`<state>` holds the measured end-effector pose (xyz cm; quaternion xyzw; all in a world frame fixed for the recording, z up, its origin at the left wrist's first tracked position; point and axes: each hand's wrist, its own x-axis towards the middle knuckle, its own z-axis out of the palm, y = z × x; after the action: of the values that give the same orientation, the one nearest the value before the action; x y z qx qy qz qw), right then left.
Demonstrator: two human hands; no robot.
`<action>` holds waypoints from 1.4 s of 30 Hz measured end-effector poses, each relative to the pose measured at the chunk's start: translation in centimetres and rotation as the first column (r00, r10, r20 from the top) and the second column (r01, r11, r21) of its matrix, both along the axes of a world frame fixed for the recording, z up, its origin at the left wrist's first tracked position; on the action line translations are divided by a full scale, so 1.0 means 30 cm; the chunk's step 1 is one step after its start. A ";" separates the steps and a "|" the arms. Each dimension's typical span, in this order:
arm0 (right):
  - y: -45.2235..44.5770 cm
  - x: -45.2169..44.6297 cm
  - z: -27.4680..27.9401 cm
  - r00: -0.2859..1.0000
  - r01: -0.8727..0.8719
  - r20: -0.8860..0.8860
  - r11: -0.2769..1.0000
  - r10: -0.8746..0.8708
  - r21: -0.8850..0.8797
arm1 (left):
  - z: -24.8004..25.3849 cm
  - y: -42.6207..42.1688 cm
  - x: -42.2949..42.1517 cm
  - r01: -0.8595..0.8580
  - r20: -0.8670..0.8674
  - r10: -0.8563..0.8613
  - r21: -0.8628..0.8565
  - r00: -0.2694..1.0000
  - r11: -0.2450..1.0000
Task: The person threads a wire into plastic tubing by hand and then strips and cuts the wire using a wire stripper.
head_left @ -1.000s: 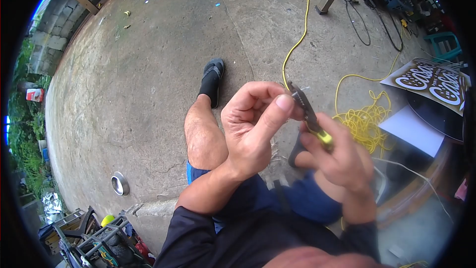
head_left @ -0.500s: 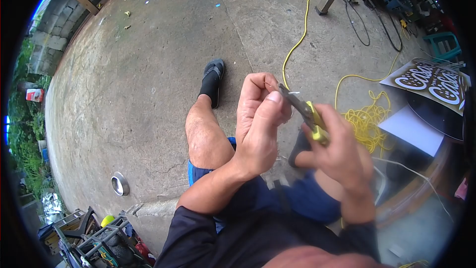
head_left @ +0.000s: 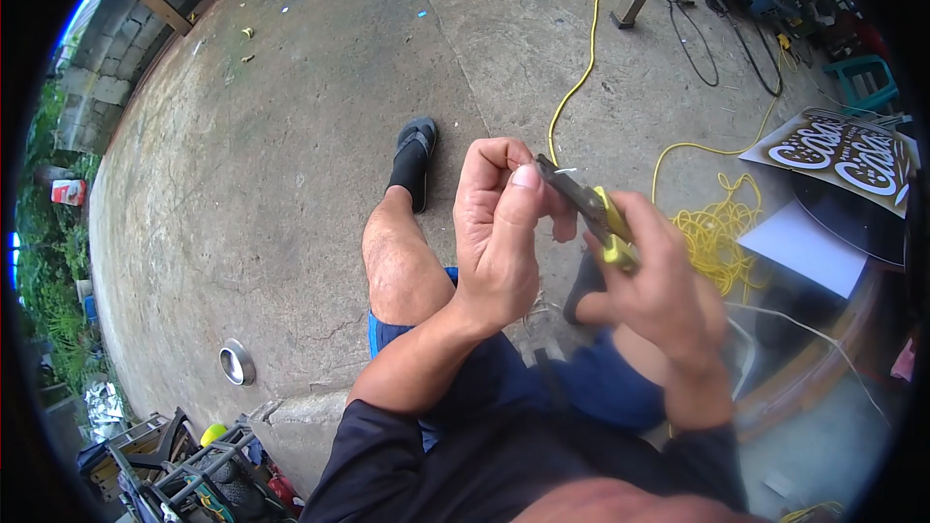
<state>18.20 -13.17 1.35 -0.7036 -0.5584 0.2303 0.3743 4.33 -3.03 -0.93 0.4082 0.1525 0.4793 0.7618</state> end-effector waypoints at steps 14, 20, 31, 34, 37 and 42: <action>0.002 0.015 0.003 0.990 0.037 0.131 0.996 -0.047 0.079 | 0.040 0.019 -0.016 0.040 -0.145 -0.039 0.006 0.989 0.999; -0.001 0.018 0.009 0.991 0.042 0.124 0.997 -0.050 0.061 | 0.045 0.013 -0.013 0.017 -0.220 -0.014 0.012 0.975 1.000; -0.009 0.027 0.030 0.981 0.069 0.180 0.997 -0.075 0.039 | 0.058 0.002 -0.004 0.124 -0.145 -0.134 -0.077 0.980 0.989; -0.010 0.033 0.028 0.981 0.044 0.186 0.998 -0.054 0.055 | 0.039 0.023 -0.038 0.271 -0.246 -0.260 0.013 0.934 0.962; -0.009 0.030 0.020 0.986 0.019 0.162 0.997 -0.030 0.069 | 0.037 0.017 -0.041 0.184 -0.247 -0.160 0.077 0.956 0.980; 0.000 0.018 -0.006 0.992 -0.009 0.130 0.995 -0.004 0.100 | 0.032 0.001 -0.016 0.050 -0.226 -0.030 0.082 0.974 0.995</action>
<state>18.73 -13.18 1.16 -0.6966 -0.5934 0.1562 0.3717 3.86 -3.01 0.03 0.4957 0.2084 0.4208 0.7306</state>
